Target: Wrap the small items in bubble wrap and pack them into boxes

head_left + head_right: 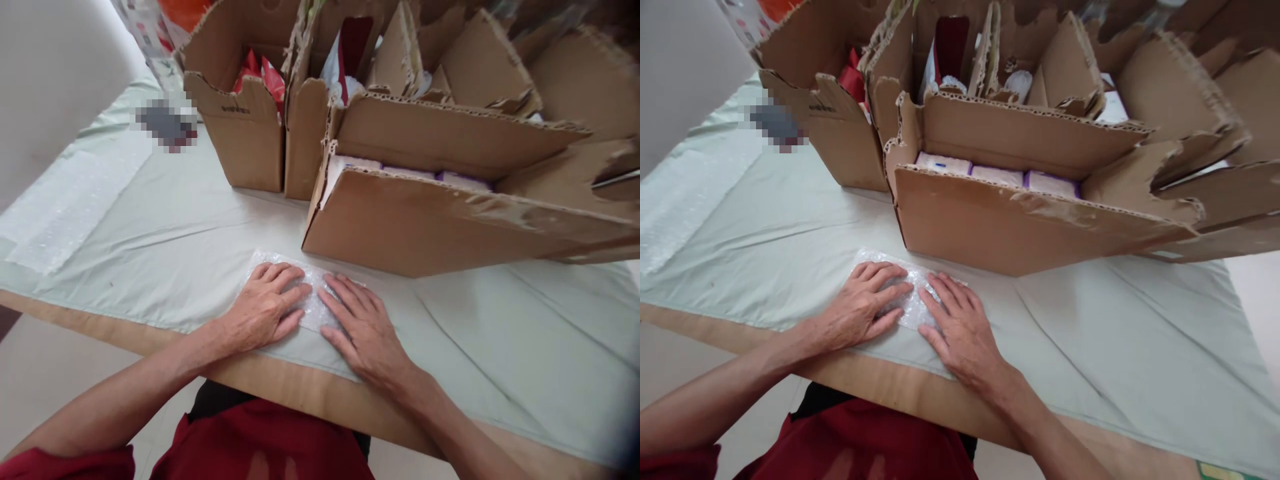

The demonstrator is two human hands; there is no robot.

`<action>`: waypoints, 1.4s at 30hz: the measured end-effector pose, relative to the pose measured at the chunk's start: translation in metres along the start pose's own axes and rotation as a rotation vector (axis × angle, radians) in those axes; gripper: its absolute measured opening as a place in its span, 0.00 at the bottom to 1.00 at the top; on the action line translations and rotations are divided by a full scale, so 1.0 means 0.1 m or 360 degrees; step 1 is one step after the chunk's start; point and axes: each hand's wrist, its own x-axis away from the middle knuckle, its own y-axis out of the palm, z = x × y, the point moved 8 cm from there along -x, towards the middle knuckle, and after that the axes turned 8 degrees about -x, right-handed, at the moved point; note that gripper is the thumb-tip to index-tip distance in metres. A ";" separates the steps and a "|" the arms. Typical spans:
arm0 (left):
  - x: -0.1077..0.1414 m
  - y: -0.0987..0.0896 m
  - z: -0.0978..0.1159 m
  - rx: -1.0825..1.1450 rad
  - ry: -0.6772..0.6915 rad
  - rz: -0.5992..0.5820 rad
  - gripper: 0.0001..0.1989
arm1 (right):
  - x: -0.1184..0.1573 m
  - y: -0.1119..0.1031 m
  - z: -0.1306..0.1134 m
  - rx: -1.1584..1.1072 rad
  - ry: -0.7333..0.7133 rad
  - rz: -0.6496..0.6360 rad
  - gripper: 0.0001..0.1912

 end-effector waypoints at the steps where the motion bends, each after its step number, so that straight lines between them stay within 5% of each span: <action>1: 0.00 0.00 0.00 -0.0001 0.0003 0.0014 0.16 | 0.02 -0.09 0.04 -0.0097 0.0041 0.0100 0.20; 5: 0.03 0.00 0.01 0.0011 0.0030 0.0051 0.16 | 0.18 -0.44 0.35 -0.0126 0.0418 0.0577 0.14; 12: 0.08 0.01 0.01 -0.0040 0.0058 0.0141 0.17 | 0.12 -0.27 0.54 0.0099 0.0919 0.0394 0.17; 15: 0.09 0.02 0.01 -0.0001 0.0056 0.0152 0.17 | 0.12 -0.25 0.49 -0.0075 0.1058 0.0501 0.13; 20: 0.11 0.01 0.00 0.0044 0.0055 0.0194 0.17 | 0.15 -0.21 0.29 -0.0256 0.1049 0.0692 0.10; 32: 0.15 -0.04 -0.07 0.0161 0.0010 0.0344 0.15 | 0.16 -0.15 0.34 -0.0382 0.1110 0.0793 0.30; 42: 0.26 -0.09 -0.51 0.0058 -0.0727 0.0584 0.22 | 0.24 -0.17 0.37 -0.0347 0.1133 0.0752 0.30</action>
